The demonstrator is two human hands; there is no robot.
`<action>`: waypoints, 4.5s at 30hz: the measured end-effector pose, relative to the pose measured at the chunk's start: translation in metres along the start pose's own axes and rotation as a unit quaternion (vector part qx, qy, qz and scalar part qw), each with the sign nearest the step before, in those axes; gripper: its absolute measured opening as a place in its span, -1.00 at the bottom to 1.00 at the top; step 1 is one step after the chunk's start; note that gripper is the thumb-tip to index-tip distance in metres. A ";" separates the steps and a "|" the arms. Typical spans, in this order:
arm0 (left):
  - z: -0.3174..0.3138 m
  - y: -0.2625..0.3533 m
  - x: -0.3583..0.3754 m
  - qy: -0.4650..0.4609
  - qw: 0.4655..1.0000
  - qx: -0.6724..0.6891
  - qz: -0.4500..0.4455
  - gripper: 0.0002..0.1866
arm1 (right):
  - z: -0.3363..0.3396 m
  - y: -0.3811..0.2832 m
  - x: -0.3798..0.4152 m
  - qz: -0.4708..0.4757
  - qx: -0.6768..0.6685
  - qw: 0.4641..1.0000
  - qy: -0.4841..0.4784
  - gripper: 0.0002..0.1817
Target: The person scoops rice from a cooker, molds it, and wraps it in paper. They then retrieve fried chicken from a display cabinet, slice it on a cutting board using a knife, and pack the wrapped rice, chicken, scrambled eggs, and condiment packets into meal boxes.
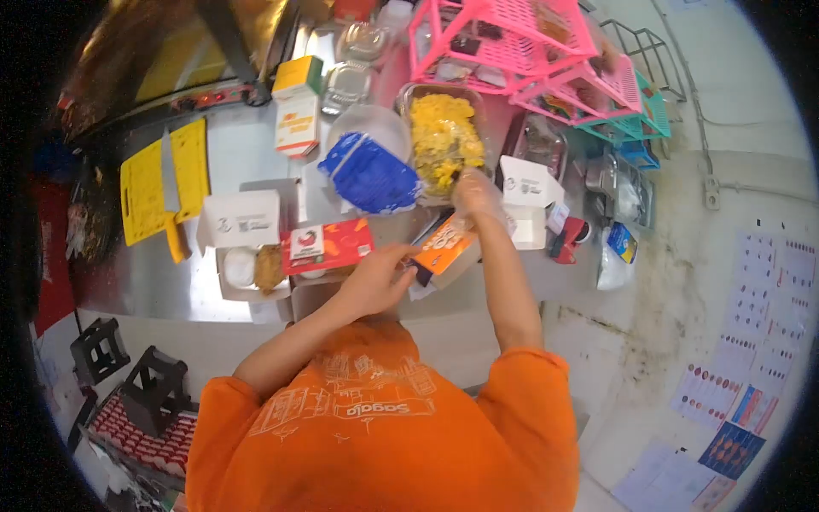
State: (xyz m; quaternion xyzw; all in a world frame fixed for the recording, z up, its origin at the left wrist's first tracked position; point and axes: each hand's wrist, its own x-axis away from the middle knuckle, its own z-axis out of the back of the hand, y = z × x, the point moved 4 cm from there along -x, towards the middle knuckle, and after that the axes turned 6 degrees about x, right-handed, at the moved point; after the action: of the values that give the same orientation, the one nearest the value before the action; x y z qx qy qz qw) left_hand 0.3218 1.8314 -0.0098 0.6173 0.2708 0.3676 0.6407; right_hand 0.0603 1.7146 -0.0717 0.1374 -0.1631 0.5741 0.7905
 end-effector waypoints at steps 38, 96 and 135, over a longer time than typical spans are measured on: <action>0.153 -0.094 0.235 0.141 0.810 -0.451 0.347 -0.20 | -0.014 0.042 -0.083 0.179 -0.164 0.970 0.032 -0.41; -0.165 -0.179 0.362 0.415 0.767 -0.125 0.474 -0.79 | 0.005 0.308 -0.292 0.049 -0.228 0.934 0.273 -0.62; 0.018 -0.028 0.221 -0.030 0.998 -0.039 0.045 -0.55 | -0.025 -0.203 0.304 0.200 -0.470 0.857 0.064 -0.11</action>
State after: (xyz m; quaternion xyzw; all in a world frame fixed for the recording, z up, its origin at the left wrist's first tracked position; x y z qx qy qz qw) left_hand 0.4692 1.9994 -0.0118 0.6145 0.2089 0.3876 0.6546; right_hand 0.3437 1.9252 0.0258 -0.3234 -0.3864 0.5822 0.6381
